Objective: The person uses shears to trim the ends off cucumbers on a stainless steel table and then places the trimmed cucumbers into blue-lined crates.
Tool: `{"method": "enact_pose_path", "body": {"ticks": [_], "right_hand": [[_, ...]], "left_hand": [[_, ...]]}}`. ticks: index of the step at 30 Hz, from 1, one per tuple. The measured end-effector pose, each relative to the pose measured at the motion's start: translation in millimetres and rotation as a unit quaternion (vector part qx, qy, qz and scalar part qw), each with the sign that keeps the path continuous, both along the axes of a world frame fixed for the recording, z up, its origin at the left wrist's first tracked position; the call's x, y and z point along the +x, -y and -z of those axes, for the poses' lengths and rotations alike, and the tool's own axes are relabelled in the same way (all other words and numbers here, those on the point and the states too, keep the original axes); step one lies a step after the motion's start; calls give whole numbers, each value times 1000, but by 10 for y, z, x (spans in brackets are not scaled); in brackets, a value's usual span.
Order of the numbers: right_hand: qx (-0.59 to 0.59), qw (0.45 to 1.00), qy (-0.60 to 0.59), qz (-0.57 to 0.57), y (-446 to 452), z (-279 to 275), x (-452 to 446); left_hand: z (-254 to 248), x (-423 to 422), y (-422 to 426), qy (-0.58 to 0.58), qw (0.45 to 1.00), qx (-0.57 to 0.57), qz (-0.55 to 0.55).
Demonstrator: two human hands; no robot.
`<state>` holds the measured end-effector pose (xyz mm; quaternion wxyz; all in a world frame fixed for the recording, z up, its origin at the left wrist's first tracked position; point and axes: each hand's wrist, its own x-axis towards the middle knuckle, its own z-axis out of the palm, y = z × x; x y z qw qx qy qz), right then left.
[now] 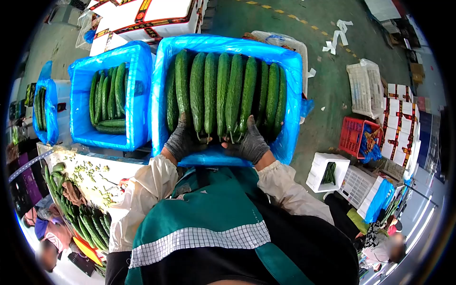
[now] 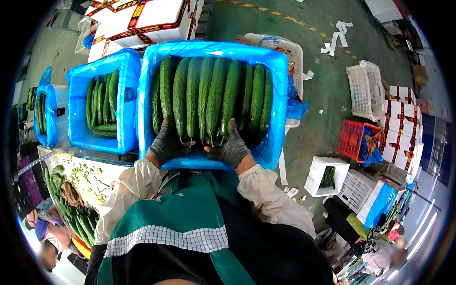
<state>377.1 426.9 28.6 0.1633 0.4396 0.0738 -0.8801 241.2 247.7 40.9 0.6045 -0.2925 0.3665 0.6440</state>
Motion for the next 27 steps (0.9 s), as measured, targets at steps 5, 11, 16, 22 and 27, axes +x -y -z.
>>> {"method": "enact_pose_path", "body": {"ticks": [5, 11, 16, 22, 27], "right_hand": [[105, 975, 152, -125, -136, 122, -1], [162, 984, 8, 68, -55, 367, -74], [196, 975, 66, 79, -158, 181, -189], [193, 979, -9, 71, -334, 221, -291], [301, 953, 17, 34, -342, 225, -323]], "left_hand": [[113, -7, 104, 380, 839, 258, -293], [309, -59, 85, 31, 884, 448, -128], [268, -128, 84, 46, 973, 141, -175], [374, -264, 163, -46, 976, 132, -168], [315, -429, -12, -10, 981, 150, -126]]}}
